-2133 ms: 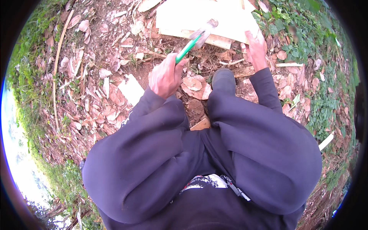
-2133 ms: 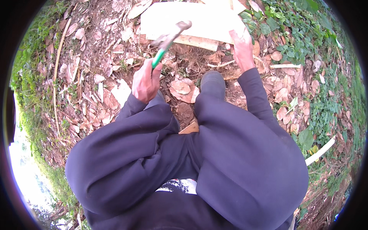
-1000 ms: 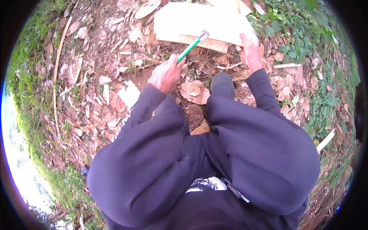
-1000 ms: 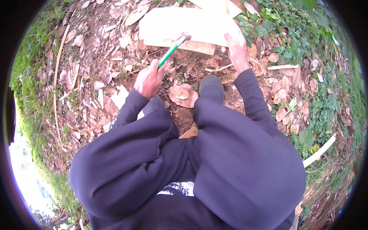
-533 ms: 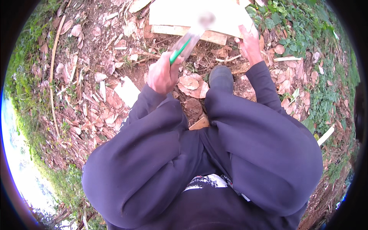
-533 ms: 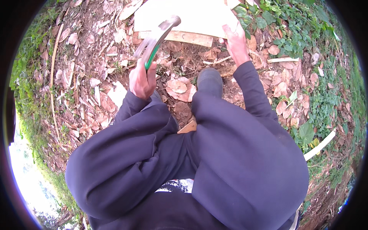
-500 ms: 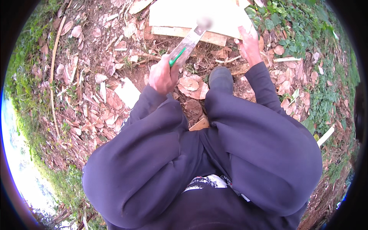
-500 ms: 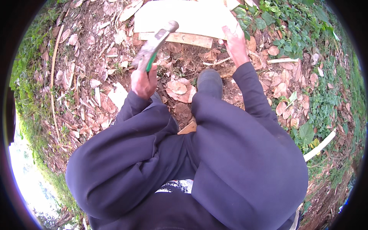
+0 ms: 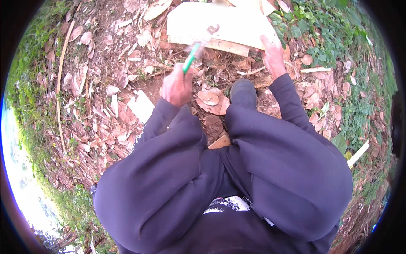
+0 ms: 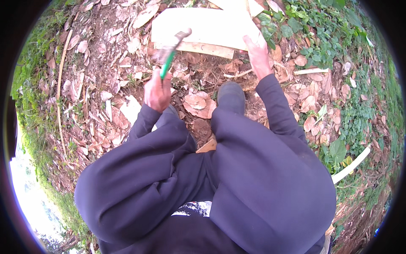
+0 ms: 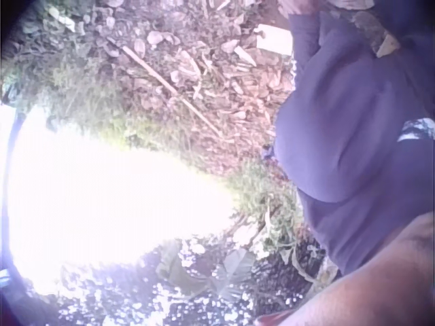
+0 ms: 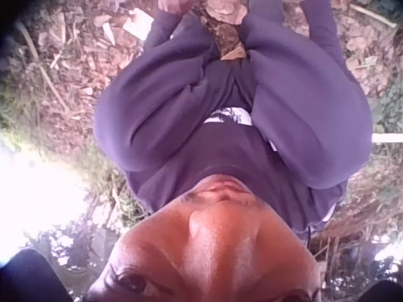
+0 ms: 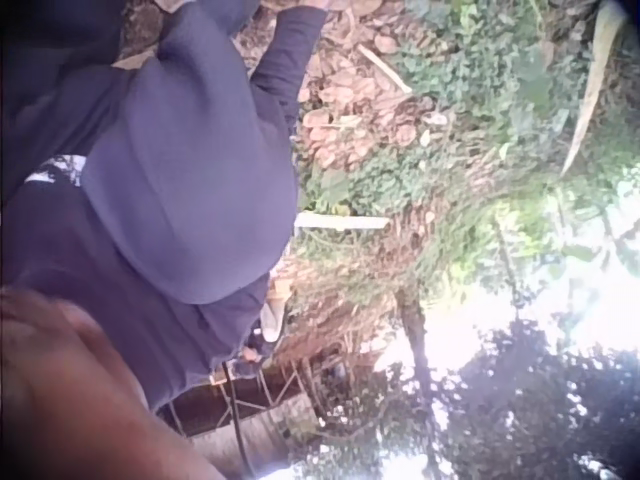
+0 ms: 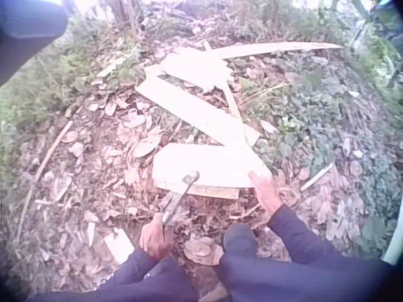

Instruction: The person sits on the ground outdoors and assembles wooden pieces using a hammer and nails. They position a curved wooden board onto a rectangular frame, hammer nails to secure the connection, and inspect the assembly. The person also uses the hammer to split a small wooden stick.

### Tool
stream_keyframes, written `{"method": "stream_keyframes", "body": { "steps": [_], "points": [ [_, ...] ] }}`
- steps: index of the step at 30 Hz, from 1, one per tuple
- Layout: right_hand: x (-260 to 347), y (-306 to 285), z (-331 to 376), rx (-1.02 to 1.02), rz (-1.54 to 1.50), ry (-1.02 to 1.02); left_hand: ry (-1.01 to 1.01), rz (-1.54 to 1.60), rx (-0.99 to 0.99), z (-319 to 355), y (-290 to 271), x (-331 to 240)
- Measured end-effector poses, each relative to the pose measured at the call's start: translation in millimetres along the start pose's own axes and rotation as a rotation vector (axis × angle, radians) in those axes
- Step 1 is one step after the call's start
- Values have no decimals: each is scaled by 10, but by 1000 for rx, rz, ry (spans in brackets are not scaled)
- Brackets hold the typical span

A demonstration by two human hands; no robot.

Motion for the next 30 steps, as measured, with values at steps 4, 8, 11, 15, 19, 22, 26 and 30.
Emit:
{"method": "stream_keyframes", "body": {
  "steps": [4, 8, 11, 15, 19, 22, 26, 30],
  "points": [
    [13, 11, 108, -18, -3, 47, 53, 73, -177, -30, -250, -210],
    [-151, -9, 27, -21, -3, -32, 52, 25, -225, -161, -324, -47],
    [-187, -16, 61, -10, -27, -14, -67, 127, -230, -201, -279, 105],
    [-197, -53, 60, -3, 79, 52, -301, 415, -224, -237, -239, 513],
    [-67, 22, 176, 103, -86, 171, -520, 446, -221, -200, -266, 856],
    [-15, 26, 167, 157, -71, 191, -491, 201, -187, -219, -314, 1134],
    [-112, -41, 161, 88, -227, 358, -146, -559, -351, -133, -273, 1566],
    [-113, -95, 157, 70, -246, 420, -243, -188, -207, -414, -552, 826]
  ]
}}
Point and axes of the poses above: each hand's wrist, its own z-axis away from the middle knuckle, its own y-axis out of the palm, x = y × z, the point moved 2 cm from there along -z, towards the middle knuckle, and after that the axes turned 3 degrees about x, right-handed, at the moved point
